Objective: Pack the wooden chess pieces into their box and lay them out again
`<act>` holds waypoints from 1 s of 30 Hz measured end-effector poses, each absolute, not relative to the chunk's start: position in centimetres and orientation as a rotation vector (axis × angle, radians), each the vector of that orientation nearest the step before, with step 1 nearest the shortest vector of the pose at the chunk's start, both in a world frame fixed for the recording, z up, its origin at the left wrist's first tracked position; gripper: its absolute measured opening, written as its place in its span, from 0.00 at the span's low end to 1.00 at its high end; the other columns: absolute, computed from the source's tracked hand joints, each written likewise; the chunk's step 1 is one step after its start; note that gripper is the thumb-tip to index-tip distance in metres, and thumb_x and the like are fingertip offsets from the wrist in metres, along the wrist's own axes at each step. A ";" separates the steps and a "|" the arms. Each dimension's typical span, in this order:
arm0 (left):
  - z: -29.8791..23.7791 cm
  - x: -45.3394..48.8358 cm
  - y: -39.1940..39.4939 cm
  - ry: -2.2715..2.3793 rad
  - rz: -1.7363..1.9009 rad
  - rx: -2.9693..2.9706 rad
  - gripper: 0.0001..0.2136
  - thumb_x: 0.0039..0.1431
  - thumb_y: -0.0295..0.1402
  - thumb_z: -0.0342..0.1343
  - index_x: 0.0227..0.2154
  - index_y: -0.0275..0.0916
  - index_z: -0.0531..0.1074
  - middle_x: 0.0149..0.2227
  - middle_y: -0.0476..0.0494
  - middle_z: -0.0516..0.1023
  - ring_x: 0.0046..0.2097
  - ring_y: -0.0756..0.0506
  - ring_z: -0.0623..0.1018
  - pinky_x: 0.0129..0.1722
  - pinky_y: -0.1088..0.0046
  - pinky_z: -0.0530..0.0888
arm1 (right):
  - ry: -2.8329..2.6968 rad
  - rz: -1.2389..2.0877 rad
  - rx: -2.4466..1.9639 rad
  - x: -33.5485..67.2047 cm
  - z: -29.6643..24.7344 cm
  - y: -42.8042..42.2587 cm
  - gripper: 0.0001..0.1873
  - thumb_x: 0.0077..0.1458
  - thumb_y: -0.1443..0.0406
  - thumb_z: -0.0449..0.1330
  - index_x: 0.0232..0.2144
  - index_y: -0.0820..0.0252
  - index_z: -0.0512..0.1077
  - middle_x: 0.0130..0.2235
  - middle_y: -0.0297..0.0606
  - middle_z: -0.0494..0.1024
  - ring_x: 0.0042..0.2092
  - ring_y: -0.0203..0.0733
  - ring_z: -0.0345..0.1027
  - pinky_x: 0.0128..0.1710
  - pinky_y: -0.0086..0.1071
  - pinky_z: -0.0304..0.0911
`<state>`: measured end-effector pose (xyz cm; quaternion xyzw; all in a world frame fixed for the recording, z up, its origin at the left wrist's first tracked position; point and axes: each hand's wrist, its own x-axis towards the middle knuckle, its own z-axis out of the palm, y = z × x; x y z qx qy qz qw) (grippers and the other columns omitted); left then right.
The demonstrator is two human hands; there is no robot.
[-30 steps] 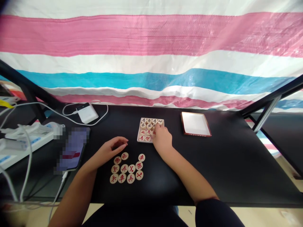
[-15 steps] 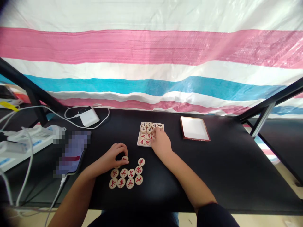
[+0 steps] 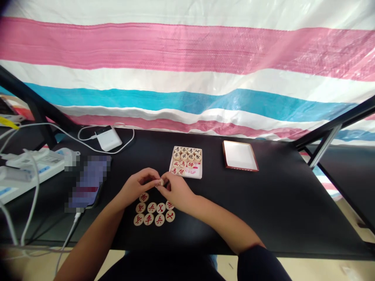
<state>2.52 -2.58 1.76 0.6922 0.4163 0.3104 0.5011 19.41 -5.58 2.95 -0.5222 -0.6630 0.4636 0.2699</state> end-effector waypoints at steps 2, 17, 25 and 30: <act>1.9 2.5 -2.6 0.964 0.783 1.650 0.07 0.54 0.36 0.55 0.31 0.37 0.71 0.35 0.45 0.71 0.39 0.47 0.72 0.41 0.70 0.70 | -1.741 1.230 -1.420 19.5 3.2 -5.5 0.07 0.51 0.65 0.55 0.34 0.60 0.66 0.28 0.31 0.69 0.27 0.30 0.61 0.27 0.26 0.59; 1.9 2.1 -2.6 0.931 0.703 1.653 0.11 0.55 0.33 0.54 0.41 0.38 0.67 0.39 0.45 0.71 0.39 0.49 0.72 0.42 0.70 0.70 | -1.322 1.557 -1.317 20.0 2.9 -4.6 0.13 0.47 0.56 0.58 0.31 0.60 0.65 0.27 0.31 0.70 0.23 0.30 0.63 0.20 0.26 0.59; 2.0 2.0 -2.6 0.965 0.680 1.557 0.12 0.58 0.36 0.50 0.43 0.38 0.66 0.41 0.44 0.72 0.43 0.46 0.73 0.44 0.69 0.70 | -1.777 0.981 -1.347 19.8 2.8 -5.3 0.20 0.46 0.71 0.57 0.44 0.55 0.64 0.40 0.37 0.70 0.33 0.34 0.64 0.30 0.29 0.63; 1.3 2.0 -2.5 0.956 0.737 1.517 0.13 0.56 0.35 0.52 0.44 0.39 0.62 0.39 0.45 0.71 0.41 0.48 0.73 0.43 0.70 0.70 | -1.954 0.766 -1.357 19.5 2.6 -5.8 0.17 0.50 0.69 0.56 0.44 0.53 0.66 0.40 0.37 0.72 0.37 0.37 0.64 0.37 0.32 0.62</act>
